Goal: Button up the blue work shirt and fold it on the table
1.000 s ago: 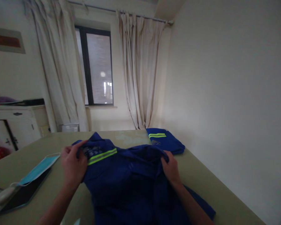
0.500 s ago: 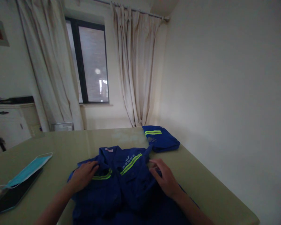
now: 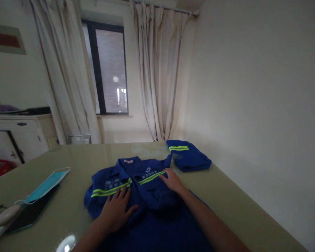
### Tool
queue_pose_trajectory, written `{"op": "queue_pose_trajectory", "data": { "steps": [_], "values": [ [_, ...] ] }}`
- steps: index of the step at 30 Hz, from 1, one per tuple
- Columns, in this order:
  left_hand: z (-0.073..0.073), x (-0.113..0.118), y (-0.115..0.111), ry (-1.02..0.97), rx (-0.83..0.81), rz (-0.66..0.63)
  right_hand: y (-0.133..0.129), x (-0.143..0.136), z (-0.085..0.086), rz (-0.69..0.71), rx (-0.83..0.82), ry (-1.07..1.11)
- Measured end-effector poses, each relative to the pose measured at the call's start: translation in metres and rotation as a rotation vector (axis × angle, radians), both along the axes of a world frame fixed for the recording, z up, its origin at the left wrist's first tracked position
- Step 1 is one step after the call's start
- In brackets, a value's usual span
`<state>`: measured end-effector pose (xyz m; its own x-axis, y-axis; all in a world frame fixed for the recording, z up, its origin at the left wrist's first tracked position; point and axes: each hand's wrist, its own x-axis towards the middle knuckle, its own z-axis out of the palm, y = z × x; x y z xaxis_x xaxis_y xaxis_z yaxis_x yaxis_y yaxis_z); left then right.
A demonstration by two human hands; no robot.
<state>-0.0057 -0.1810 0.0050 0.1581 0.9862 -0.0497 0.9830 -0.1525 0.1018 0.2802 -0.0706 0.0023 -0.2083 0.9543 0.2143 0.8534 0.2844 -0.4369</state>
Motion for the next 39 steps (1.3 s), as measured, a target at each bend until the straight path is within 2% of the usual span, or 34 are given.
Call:
{"op": "queue_pose_trajectory", "data": {
  "steps": [2, 4, 6, 8, 11, 13, 14, 16, 19, 22, 26, 28, 30, 32, 34, 39],
  "values": [
    [-0.008, -0.004, 0.018, 0.023, 0.053, 0.0, 0.003, -0.003, 0.001, -0.018, 0.069, 0.009],
    [-0.014, -0.004, 0.036, 0.017, 0.065, -0.022, 0.004, -0.001, 0.007, 0.006, 0.228, 0.012],
    [-0.018, 0.001, 0.052, -0.003, 0.059, -0.055, 0.007, 0.008, 0.018, 0.046, 0.413, 0.005],
    [-0.02, 0.012, 0.067, -0.027, 0.069, -0.089, 0.014, 0.023, 0.03, 0.032, 0.51, -0.01],
    [-0.021, 0.037, 0.085, -0.065, 0.118, -0.151, 0.024, 0.043, 0.047, -0.212, 0.481, -0.019],
    [-0.02, 0.054, 0.095, -0.093, 0.154, -0.185, 0.022, 0.041, 0.053, -0.346, 0.453, -0.016],
    [-0.019, 0.061, 0.099, -0.108, 0.172, -0.195, 0.018, 0.034, 0.054, -0.333, 0.445, -0.019],
    [-0.015, 0.073, 0.107, -0.141, 0.206, -0.206, 0.005, 0.008, 0.048, -0.161, 0.412, -0.036],
    [-0.009, 0.08, 0.114, -0.18, 0.274, -0.236, -0.013, -0.039, 0.027, 0.057, 0.255, -0.05],
    [-0.007, 0.071, 0.116, -0.221, 0.411, -0.105, -0.018, -0.067, 0.004, 0.062, 0.119, -0.033],
    [-0.008, 0.04, 0.119, -0.392, 0.634, 0.303, -0.014, -0.068, -0.008, 0.097, 0.045, -0.036],
    [-0.01, 0.022, 0.124, -0.45, 0.62, 0.467, -0.013, -0.065, -0.008, 0.114, 0.041, -0.033],
    [-0.011, 0.006, 0.129, -0.422, 0.507, 0.589, -0.013, -0.063, -0.007, 0.112, 0.038, -0.031],
    [-0.011, -0.007, 0.133, -0.385, 0.381, 0.654, -0.014, -0.064, -0.006, 0.108, 0.031, -0.031],
    [-0.011, -0.016, 0.136, -0.414, 0.297, 0.65, -0.014, -0.065, -0.006, 0.11, 0.026, -0.031],
    [-0.011, -0.026, 0.138, -0.544, 0.255, 0.577, -0.013, -0.065, -0.006, 0.108, 0.028, -0.027]
  ]
}}
